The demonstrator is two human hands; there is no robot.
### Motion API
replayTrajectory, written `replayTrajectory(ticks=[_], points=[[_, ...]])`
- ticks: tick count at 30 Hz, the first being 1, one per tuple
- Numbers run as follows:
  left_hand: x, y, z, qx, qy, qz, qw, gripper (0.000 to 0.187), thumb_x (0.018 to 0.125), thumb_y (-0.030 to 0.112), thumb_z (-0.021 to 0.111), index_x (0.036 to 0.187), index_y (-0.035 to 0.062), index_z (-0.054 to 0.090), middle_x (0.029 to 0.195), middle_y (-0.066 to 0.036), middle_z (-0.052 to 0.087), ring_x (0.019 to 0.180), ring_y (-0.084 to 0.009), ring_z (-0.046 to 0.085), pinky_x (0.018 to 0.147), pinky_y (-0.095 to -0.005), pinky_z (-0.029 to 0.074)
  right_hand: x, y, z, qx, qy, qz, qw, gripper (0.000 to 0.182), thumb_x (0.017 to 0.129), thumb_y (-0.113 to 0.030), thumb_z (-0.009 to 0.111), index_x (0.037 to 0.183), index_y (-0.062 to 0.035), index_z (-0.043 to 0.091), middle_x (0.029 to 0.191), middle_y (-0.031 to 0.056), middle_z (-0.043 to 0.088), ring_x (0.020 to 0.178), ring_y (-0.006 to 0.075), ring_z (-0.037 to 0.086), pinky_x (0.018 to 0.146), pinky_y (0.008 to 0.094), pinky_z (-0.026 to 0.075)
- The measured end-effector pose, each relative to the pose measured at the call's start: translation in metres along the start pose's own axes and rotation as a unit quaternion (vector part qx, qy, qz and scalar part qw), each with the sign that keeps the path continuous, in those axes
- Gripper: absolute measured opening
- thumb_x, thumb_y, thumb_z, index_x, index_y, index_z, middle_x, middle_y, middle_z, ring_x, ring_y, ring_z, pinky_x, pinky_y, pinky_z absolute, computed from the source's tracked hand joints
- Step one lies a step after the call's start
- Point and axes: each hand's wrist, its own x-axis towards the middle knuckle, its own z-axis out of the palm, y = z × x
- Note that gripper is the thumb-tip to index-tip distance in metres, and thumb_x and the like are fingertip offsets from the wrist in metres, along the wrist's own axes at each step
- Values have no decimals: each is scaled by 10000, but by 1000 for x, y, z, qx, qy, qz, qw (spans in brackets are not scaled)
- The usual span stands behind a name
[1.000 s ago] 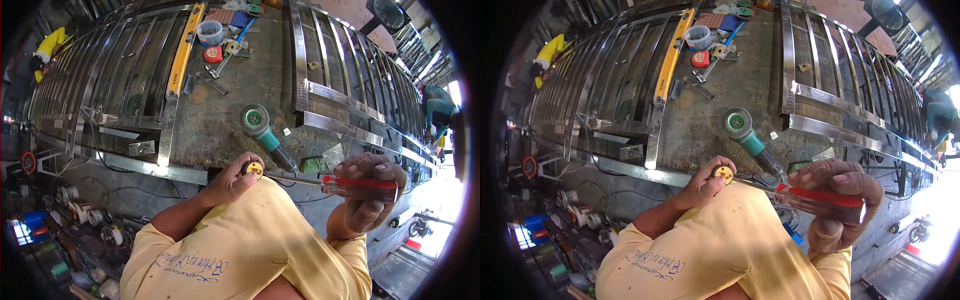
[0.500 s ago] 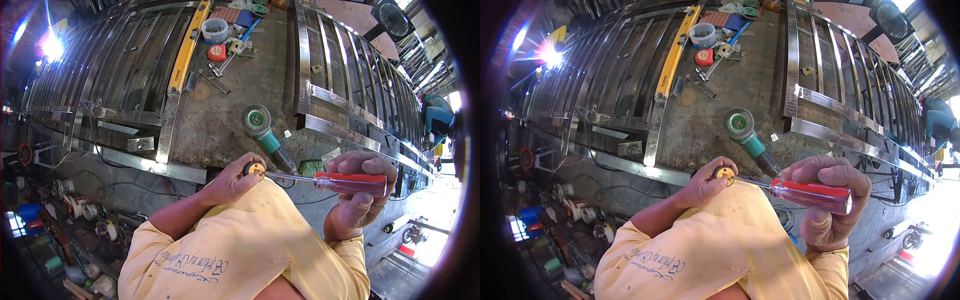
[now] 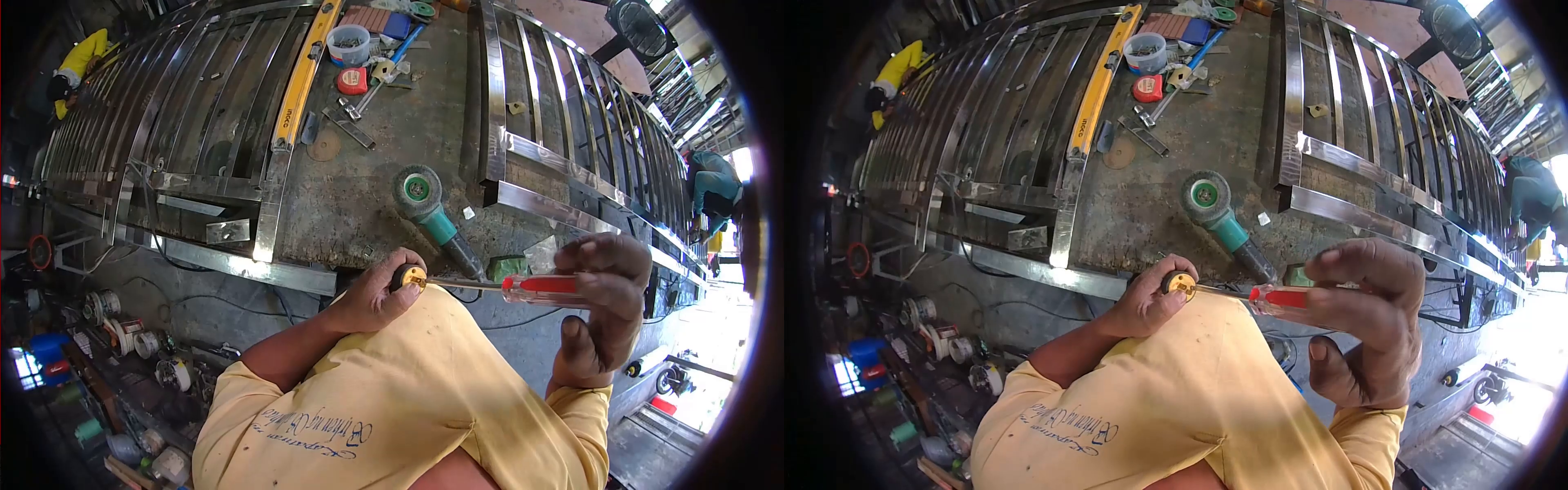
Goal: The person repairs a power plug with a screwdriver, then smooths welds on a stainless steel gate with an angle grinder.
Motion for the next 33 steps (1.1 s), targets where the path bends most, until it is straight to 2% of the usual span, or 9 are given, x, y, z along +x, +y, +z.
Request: replayTrajectory(ticks=[3,6,9,13,19,24,28,32,33], points=[[-6,-4,-3,55,6,30,998,315,929,222,570,1197,59,542,972,-34,526,872,-105,488,799,-283,435,6,0,-13,-75,-72,-25,994,350,838,-209,786,1172,-128,725,976,105,628,745,227,654,586,327,511],[-8,7,-2,85,-29,-58,994,304,920,192,586,1188,56,542,974,-50,538,879,-124,505,814,-296,443,4,-10,-20,-125,-109,18,986,387,776,-183,822,1152,-124,748,946,88,621,713,225,650,565,342,504],[-6,-13,-2,132,4,54,990,335,925,229,628,1198,55,541,935,-52,575,782,-139,545,714,-309,487,9,-24,-24,-158,-144,30,976,388,768,-158,825,1149,-135,753,891,71,617,686,235,649,545,346,501],[-8,-11,-4,103,28,43,993,314,915,180,593,1194,47,538,984,-53,548,886,-135,517,831,-308,450,-3,-30,-22,-182,-147,38,971,305,735,-127,835,1022,-138,733,851,76,615,654,249,646,539,378,506],[-9,-9,-3,101,19,39,994,326,924,200,581,1209,48,534,989,-53,543,894,-137,516,840,-311,450,0,-25,-45,-198,-239,39,950,305,864,-390,752,984,-119,682,821,72,592,622,267,608,539,409,469],[-10,-8,-4,111,32,39,993,332,918,192,585,1210,41,534,1002,-60,543,894,-140,521,841,-308,453,-13,-26,-29,-120,-136,40,983,292,840,-395,767,966,-148,677,874,61,597,685,260,583,596,406,467],[-8,-10,-5,133,29,63,989,336,912,179,587,1211,36,534,1005,-70,545,899,-142,529,843,-307,455,-17,-20,-43,-145,-215,59,964,356,901,-499,701,937,-149,645,807,54,597,706,246,589,651,412,465],[-6,-2,-4,131,29,23,991,344,904,176,595,1213,37,536,1010,-78,550,901,-148,536,842,-314,459,-15,-24,-45,-155,-218,98,959,439,867,-561,698,934,-131,636,834,70,607,744,278,609,645,409,475],[-6,-3,-4,134,35,26,990,347,901,175,598,1213,38,536,1011,-79,552,899,-150,538,841,-316,460,-12,-25,-40,-144,-192,78,968,385,849,-497,734,949,-135,648,842,69,606,730,277,611,620,398,479]])
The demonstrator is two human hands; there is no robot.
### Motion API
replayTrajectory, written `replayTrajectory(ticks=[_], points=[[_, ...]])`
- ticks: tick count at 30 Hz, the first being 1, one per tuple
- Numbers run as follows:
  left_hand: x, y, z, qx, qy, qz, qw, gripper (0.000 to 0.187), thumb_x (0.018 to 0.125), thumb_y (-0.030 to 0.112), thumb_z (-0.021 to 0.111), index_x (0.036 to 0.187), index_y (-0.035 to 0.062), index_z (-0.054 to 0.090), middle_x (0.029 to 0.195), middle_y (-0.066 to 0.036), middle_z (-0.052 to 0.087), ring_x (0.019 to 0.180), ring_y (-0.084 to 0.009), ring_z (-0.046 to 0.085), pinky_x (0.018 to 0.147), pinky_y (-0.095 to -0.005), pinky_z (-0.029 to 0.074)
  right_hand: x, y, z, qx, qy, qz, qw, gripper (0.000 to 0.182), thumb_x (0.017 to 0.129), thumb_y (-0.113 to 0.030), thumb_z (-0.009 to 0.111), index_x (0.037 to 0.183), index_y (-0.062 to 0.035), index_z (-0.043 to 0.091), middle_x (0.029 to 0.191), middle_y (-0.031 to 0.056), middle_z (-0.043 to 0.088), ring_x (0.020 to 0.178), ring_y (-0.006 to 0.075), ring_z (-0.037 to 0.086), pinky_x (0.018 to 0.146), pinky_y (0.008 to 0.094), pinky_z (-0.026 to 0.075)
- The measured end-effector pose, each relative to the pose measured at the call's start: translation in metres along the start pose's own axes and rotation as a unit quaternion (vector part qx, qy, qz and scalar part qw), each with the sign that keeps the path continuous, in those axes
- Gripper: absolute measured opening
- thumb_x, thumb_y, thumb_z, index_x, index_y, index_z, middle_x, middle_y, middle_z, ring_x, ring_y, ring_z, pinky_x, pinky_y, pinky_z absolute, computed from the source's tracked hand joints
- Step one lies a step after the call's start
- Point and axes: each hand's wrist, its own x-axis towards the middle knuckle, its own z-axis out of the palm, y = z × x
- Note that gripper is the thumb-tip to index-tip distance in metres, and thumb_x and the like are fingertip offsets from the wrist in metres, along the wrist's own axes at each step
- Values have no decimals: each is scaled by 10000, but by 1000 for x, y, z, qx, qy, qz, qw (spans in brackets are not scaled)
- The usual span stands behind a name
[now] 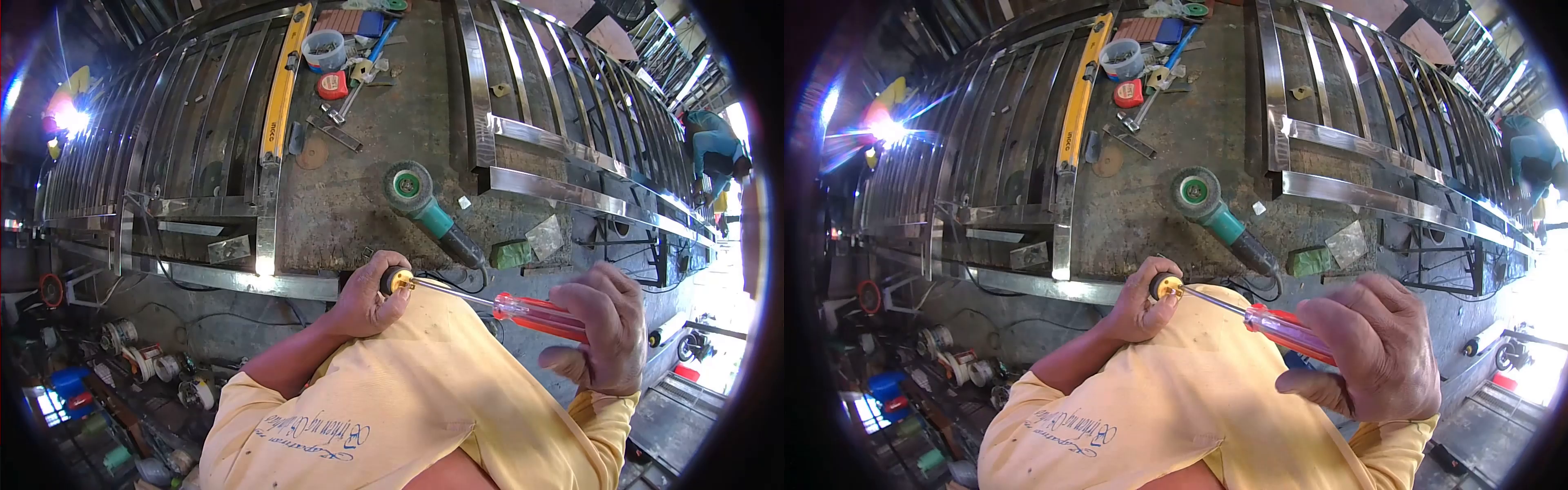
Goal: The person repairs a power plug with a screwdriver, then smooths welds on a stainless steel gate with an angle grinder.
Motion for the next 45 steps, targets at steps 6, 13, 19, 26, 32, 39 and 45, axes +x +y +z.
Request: replayTrajectory(ticks=[6,13,19,26,32,39,45], points=[[-3,-6,-1,5,12,32,999,358,890,165,606,1218,40,539,1040,-91,563,913,-167,551,852,-326,469,-5,12,4,32,-23,-42,998,412,833,-526,734,966,-147,643,894,81,624,729,286,606,661,420,495],[-2,-9,0,33,31,59,997,357,880,150,601,1213,38,539,1025,-91,576,902,-176,563,834,-334,476,6,12,4,22,-1,-43,999,462,814,-475,811,1000,-83,654,936,101,654,753,292,643,606,410,514],[0,-10,0,49,41,78,995,336,905,185,651,1192,44,548,936,-105,610,802,-201,618,754,-350,522,1,19,9,19,-5,-110,994,339,941,-456,691,914,-124,634,832,42,593,714,254,595,635,376,488],[-1,-11,-1,35,33,61,997,364,875,150,604,1211,29,536,967,-92,579,830,-178,575,777,-338,488,10,10,8,50,13,-49,997,310,760,-294,857,923,-105,674,774,74,610,578,243,580,520,377,450],[-1,-9,-2,27,22,44,998,353,887,156,619,1208,33,540,941,-86,593,820,-178,589,769,-339,499,1,12,14,3,30,-68,997,266,801,-252,835,996,-151,684,816,73,587,593,265,569,557,413,482],[-2,-15,-2,63,55,85,993,348,906,188,653,1200,37,547,915,-111,618,793,-220,636,751,-355,528,1,4,10,39,-8,-25,999,319,870,-406,765,1035,-144,687,863,66,583,663,266,591,580,429,488],[-3,-14,-1,77,52,87,992,341,908,181,655,1201,43,549,906,-110,627,784,-224,644,745,-352,533,-12,14,13,-19,-35,-7,999,310,900,-422,734,1065,-170,660,884,71,597,725,293,605,624,430,491]])
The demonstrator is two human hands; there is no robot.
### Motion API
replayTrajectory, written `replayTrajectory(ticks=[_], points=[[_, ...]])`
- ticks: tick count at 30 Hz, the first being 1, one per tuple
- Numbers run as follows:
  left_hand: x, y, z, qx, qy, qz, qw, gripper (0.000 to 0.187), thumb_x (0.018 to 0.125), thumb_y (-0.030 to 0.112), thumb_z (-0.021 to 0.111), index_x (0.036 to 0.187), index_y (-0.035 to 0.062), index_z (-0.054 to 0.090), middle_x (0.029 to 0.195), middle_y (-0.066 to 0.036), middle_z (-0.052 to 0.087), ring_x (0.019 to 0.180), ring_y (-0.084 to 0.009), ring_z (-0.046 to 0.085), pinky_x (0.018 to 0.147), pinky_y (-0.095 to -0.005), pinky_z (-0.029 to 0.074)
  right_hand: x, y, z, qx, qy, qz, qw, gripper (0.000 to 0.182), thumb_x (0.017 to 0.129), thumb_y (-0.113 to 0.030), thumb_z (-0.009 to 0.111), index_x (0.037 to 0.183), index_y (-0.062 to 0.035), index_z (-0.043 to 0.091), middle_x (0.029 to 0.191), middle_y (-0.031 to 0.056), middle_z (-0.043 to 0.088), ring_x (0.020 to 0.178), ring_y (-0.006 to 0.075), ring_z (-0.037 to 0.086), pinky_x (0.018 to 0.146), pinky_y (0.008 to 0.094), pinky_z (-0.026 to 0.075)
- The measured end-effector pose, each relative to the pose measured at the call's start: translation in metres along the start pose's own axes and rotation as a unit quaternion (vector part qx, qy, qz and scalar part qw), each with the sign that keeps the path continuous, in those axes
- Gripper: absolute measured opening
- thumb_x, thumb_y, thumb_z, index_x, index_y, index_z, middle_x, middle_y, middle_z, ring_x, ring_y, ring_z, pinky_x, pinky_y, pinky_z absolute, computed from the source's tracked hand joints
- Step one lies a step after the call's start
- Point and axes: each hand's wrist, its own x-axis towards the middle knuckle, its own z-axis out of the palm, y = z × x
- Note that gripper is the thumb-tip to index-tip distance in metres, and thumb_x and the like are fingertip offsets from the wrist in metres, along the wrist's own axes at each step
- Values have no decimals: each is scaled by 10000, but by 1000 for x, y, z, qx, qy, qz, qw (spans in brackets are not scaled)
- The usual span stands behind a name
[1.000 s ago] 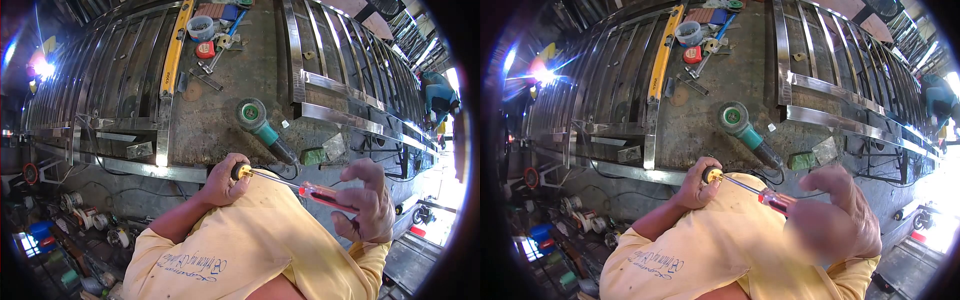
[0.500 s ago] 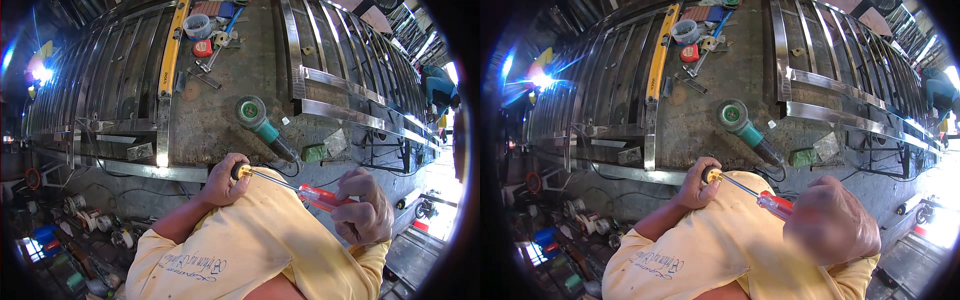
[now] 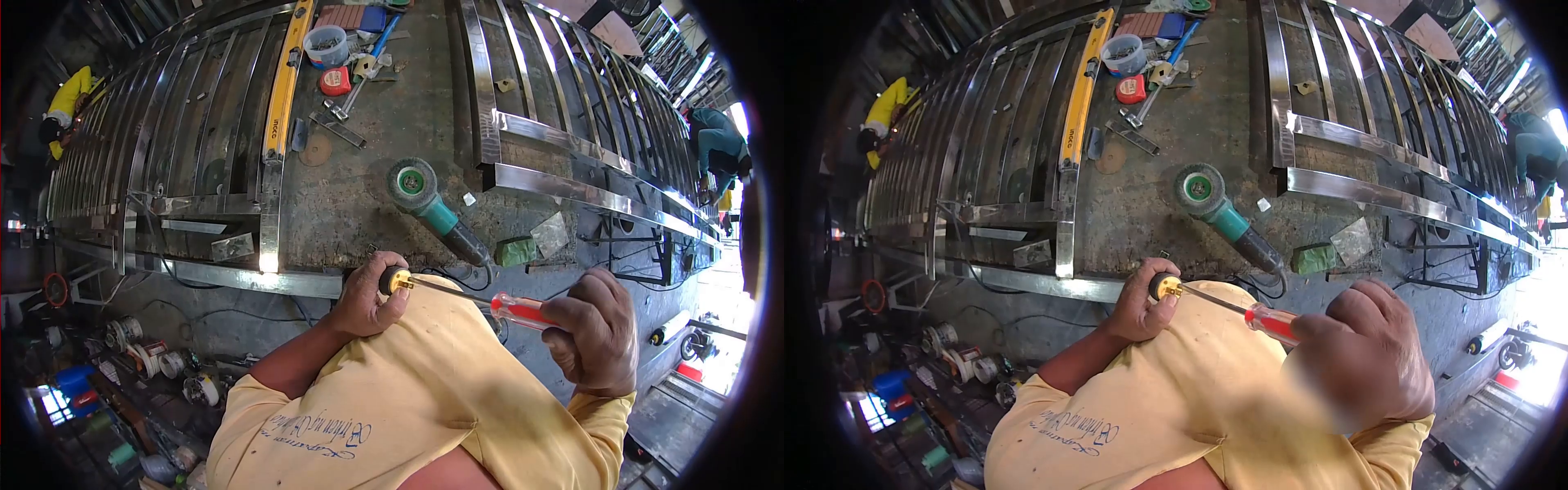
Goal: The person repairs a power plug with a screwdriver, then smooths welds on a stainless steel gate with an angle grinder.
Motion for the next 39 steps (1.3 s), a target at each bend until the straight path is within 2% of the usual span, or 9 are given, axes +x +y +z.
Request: replayTrajectory(ticks=[5,14,16,23,28,29,33,36,39], points=[[-1,4,1,-28,-13,-47,998,360,888,172,612,1214,36,539,986,-96,584,868,-190,582,812,-346,490,6,-5,-1,48,18,-9,999,372,782,-230,839,1096,-119,672,822,73,574,652,256,587,578,400,481],[-1,2,6,-12,-8,-15,1000,349,891,167,654,1199,41,547,968,-110,612,835,-211,619,781,-348,516,-9,4,-3,12,-23,31,999,336,881,-408,740,1007,-105,669,845,82,568,707,278,603,622,385,474],[-1,6,5,-31,-26,-48,998,355,885,154,620,1211,37,542,1041,-107,583,900,-197,579,830,-346,489,-6,4,-6,15,-39,43,998,358,784,-266,830,1062,-86,693,839,68,551,685,258,587,594,377,484],[3,2,8,11,19,5,1000,338,881,158,662,1179,42,552,934,-136,633,810,-279,643,759,-388,531,3,11,-10,80,-33,-27,996,315,870,-112,748,1176,-74,681,791,73,499,741,278,589,655,414,493],[-10,-25,8,45,37,-61,996,375,869,211,674,1181,38,560,975,-170,637,831,-339,648,768,-425,537,-16,33,21,142,-125,168,967,225,952,-261,714,1095,-94,667,871,96,612,788,323,663,646,417,526],[-7,-27,7,102,54,12,993,393,855,219,676,1181,35,559,972,-177,637,831,-350,651,761,-433,539,-18,36,24,142,-157,198,957,242,962,-291,710,1088,-92,661,870,92,617,797,323,671,646,416,530],[5,-16,1,66,24,-70,995,343,819,181,660,1117,33,580,960,-178,630,817,-349,644,757,-437,537,-21,52,40,8,-115,14,993,286,931,-352,688,1066,-107,630,837,82,628,845,322,672,699,443,551],[7,-25,6,123,19,19,992,353,796,170,666,1103,26,567,955,-188,617,817,-378,624,757,-464,528,-27,63,52,-45,-79,-17,996,325,888,-367,708,1055,-100,631,836,84,625,842,295,672,723,433,552],[5,-31,3,146,9,51,988,359,779,161,675,1092,27,562,941,-191,606,814,-390,616,752,-471,524,-26,70,59,199,-253,185,929,437,949,-478,688,1125,-79,678,827,108,672,765,259,655,680,379,515]])
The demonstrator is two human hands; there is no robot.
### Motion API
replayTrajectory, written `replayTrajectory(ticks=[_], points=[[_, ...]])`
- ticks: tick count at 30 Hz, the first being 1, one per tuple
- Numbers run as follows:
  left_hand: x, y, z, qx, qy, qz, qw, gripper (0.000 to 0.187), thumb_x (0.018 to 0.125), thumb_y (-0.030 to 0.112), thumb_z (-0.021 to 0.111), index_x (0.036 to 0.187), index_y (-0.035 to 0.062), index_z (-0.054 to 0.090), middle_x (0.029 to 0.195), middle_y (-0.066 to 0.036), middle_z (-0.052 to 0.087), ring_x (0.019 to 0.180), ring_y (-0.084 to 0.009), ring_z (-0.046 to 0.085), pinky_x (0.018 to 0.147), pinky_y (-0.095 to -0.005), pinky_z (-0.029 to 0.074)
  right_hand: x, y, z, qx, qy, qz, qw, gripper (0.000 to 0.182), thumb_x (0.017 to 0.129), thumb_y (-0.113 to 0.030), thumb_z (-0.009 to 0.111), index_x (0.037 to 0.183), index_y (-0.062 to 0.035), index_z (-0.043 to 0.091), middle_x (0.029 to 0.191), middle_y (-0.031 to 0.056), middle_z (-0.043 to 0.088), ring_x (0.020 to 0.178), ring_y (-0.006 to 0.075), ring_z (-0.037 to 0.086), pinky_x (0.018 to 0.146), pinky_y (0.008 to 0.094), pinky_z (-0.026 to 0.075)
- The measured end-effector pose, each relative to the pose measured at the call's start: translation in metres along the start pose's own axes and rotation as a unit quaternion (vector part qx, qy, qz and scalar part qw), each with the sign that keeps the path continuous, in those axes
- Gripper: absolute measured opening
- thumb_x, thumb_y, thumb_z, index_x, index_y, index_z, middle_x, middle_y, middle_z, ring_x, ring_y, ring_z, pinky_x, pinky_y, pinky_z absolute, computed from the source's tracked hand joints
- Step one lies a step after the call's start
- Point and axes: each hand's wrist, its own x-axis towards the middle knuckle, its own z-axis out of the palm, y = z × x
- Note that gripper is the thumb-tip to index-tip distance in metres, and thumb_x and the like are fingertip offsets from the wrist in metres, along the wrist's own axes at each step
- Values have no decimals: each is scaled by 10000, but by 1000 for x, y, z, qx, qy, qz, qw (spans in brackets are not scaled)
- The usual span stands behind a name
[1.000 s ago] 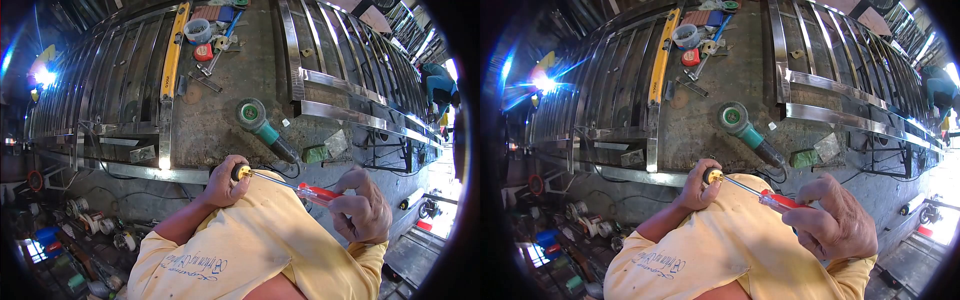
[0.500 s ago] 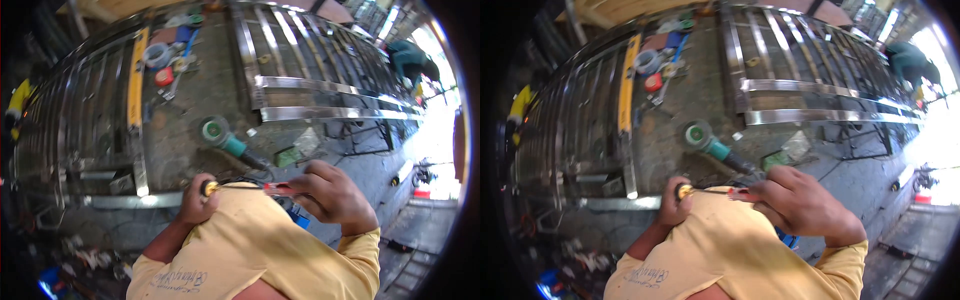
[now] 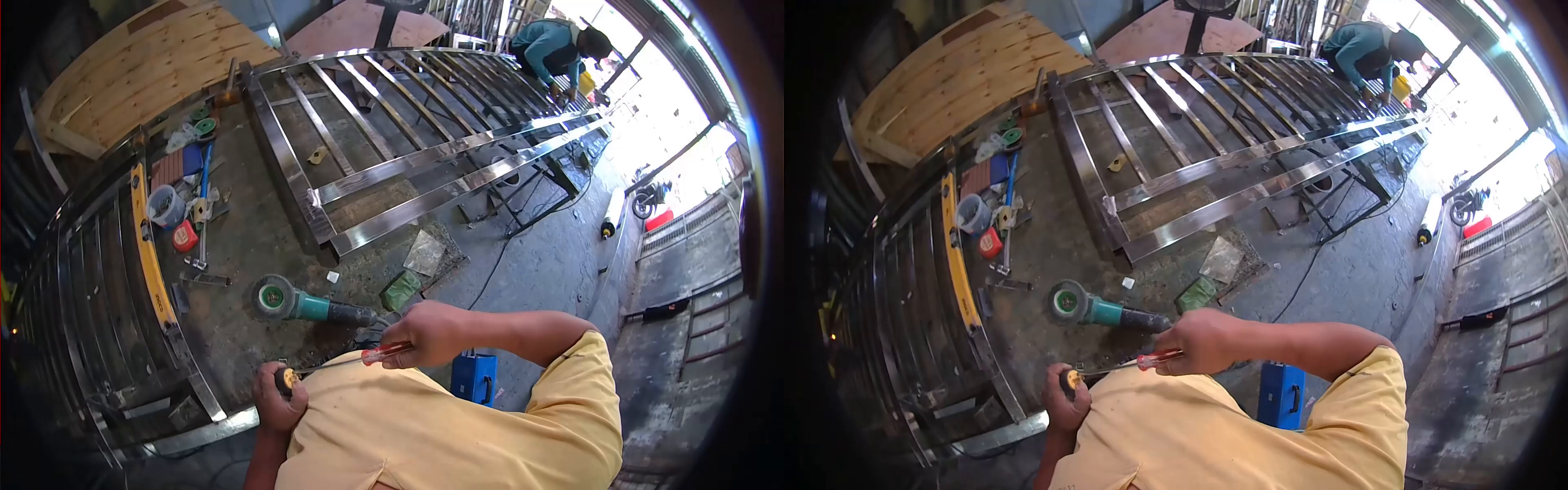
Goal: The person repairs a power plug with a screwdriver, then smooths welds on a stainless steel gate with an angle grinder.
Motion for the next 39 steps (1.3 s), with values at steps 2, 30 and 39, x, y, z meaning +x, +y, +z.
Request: replayTrajectory(ticks=[2,30,39], points=[[1,-1,-1,19,2,13,1000,363,768,156,680,1086,28,560,940,-192,604,807,-395,612,748,-476,522,5,-4,-6,169,-114,136,969,551,992,-572,622,1165,-52,686,847,150,713,760,260,671,670,358,499],[-8,11,16,31,-119,-173,977,610,982,453,656,1442,66,558,1153,-231,702,950,-345,682,841,-438,539,-19,11,25,67,6,43,997,400,1006,-462,621,1022,-81,739,943,89,701,793,254,642,707,354,519],[10,24,50,-51,24,-8,998,429,869,169,746,1248,50,583,1147,-192,676,1015,-362,683,872,-421,553,-57,59,46,77,98,-3,992,333,1030,-371,641,1054,-46,709,850,37,712,732,133,644,625,363,492]])
